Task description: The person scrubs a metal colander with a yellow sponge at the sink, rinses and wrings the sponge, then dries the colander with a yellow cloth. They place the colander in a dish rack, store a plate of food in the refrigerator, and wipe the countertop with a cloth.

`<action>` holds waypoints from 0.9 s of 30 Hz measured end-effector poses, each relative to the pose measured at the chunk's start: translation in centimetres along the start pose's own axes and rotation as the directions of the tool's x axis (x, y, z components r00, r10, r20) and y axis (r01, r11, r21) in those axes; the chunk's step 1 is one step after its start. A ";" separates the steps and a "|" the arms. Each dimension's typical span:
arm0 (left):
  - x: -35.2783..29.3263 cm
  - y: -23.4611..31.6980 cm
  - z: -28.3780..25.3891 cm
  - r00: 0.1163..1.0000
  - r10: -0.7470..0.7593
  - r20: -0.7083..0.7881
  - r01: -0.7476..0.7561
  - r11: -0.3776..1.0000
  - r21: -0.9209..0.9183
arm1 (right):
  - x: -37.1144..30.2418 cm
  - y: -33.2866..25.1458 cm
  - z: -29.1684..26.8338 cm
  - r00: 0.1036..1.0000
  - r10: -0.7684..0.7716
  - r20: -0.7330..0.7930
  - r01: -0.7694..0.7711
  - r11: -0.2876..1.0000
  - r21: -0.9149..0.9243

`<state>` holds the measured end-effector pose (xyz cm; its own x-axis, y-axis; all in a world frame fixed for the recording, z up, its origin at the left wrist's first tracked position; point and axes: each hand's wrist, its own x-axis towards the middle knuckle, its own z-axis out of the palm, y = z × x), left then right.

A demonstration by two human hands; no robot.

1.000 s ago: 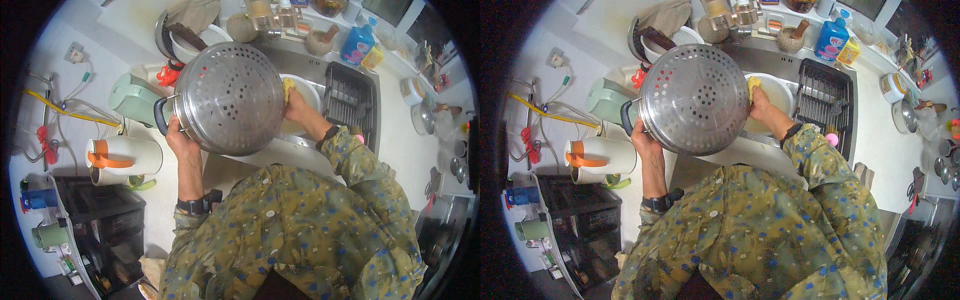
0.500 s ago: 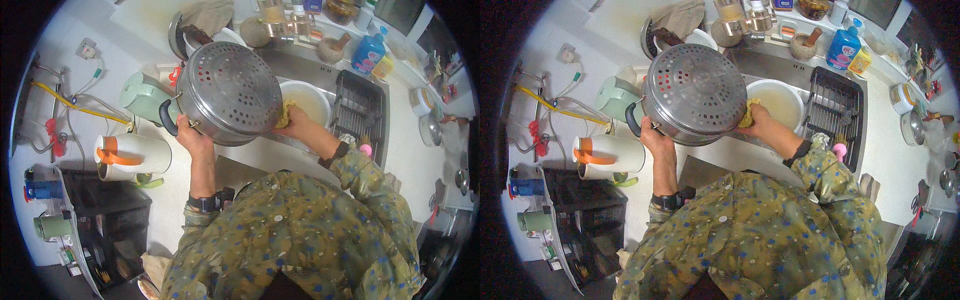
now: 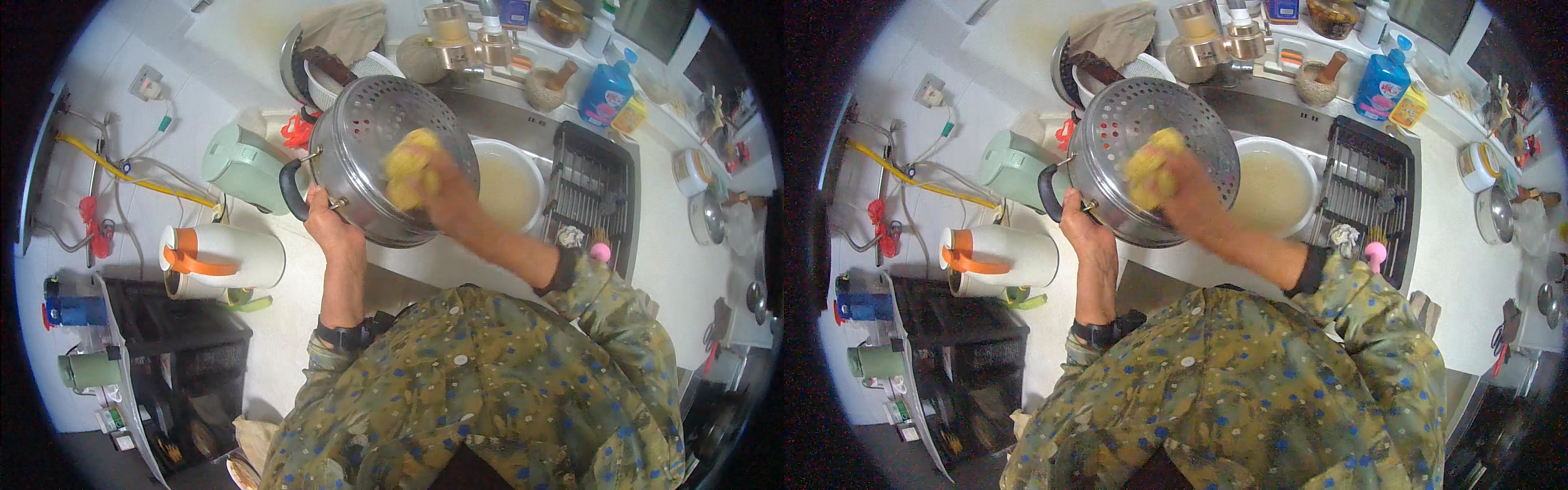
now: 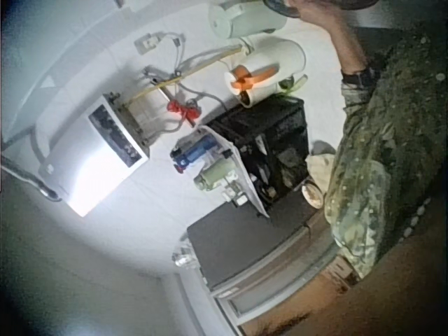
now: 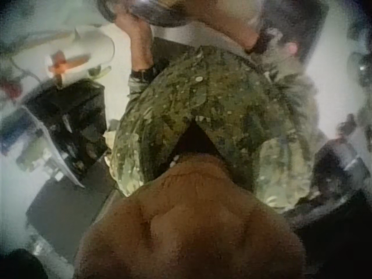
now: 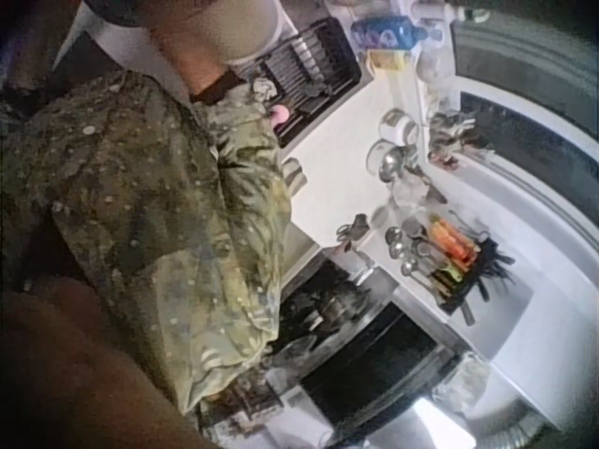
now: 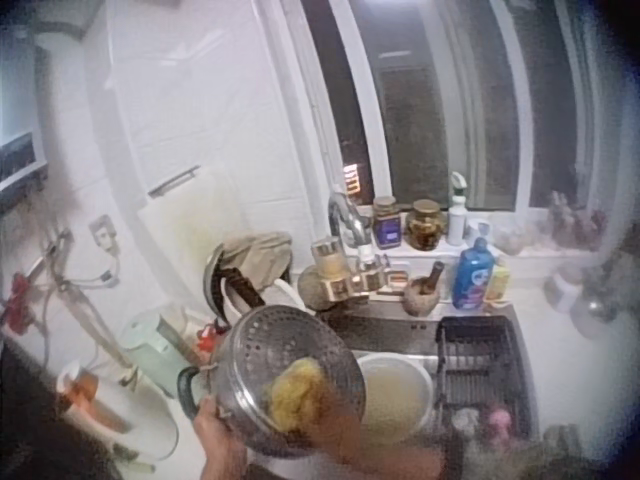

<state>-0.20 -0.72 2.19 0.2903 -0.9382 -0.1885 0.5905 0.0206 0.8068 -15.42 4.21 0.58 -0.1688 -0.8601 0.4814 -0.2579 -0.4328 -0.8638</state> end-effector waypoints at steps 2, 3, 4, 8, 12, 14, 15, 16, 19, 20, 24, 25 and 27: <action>-0.4 -0.1 0.0 1.000 -0.013 0.021 0.012 1.000 0.022 | -0.3 -1.0 1.2 0.968 -0.242 0.069 0.251 0.951 -0.184; -0.5 -0.2 0.0 1.000 -0.018 0.026 0.017 0.999 0.030 | -0.1 -1.4 1.6 0.955 -0.286 0.078 0.296 0.933 -0.203; -0.6 -0.2 -0.2 0.999 -0.022 0.028 0.021 0.999 0.038 | 0.2 -1.7 1.9 0.940 -0.330 0.090 0.342 0.913 -0.222; -0.8 -0.5 -0.9 0.993 -0.028 0.114 0.023 0.999 0.040 | 3.8 -1.8 2.7 0.927 -0.376 -0.002 0.360 0.890 -0.280; -1.2 -0.7 -1.2 0.996 -0.050 0.080 0.046 0.998 0.050 | 7.7 0.8 2.6 0.948 -0.246 -0.200 0.165 0.922 -0.351; -1.7 -0.6 -1.4 0.997 -0.031 0.076 0.025 0.997 0.079 | 8.8 3.0 1.5 0.954 -0.107 -0.281 0.003 0.938 -0.347; -1.9 -0.5 -1.5 0.997 -0.025 0.068 0.019 0.995 0.097 | 9.1 4.3 0.8 0.952 -0.066 -0.298 -0.049 0.931 -0.362; -2.1 -0.3 -1.5 0.997 -0.032 0.074 0.025 0.996 0.091 | 9.2 5.6 -0.1 0.949 -0.025 -0.313 -0.100 0.921 -0.376; -2.2 -0.1 -1.8 0.996 -0.041 0.079 0.036 0.997 0.069 | 7.4 9.0 -1.6 0.920 0.137 -0.366 -0.293 0.862 -0.414; -2.1 -0.1 -1.8 0.996 -0.040 0.079 0.036 0.998 0.057 | 6.8 10.0 -2.0 0.895 0.220 -0.388 -0.384 0.823 -0.419; -1.4 -0.1 -2.1 0.996 -0.045 0.082 0.041 0.998 0.043 | 2.9 12.7 -2.9 0.861 0.331 -0.388 -0.485 0.763 -0.427; -1.3 -0.1 -2.2 0.997 -0.035 0.075 0.031 0.998 0.048 | 2.1 13.2 -3.3 0.855 0.360 -0.375 -0.503 0.752 -0.425; -1.2 0.0 -2.4 0.999 -0.027 0.041 0.024 0.998 0.056 | 1.0 14.0 -4.4 0.841 0.422 -0.338 -0.539 0.708 -0.457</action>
<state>1.27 1.19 1.03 0.2429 -0.9519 -0.1866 0.5540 -0.0217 0.8323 -23.41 -1.50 -10.40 -0.5725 -0.8148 0.0909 -0.5266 0.2805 -0.8025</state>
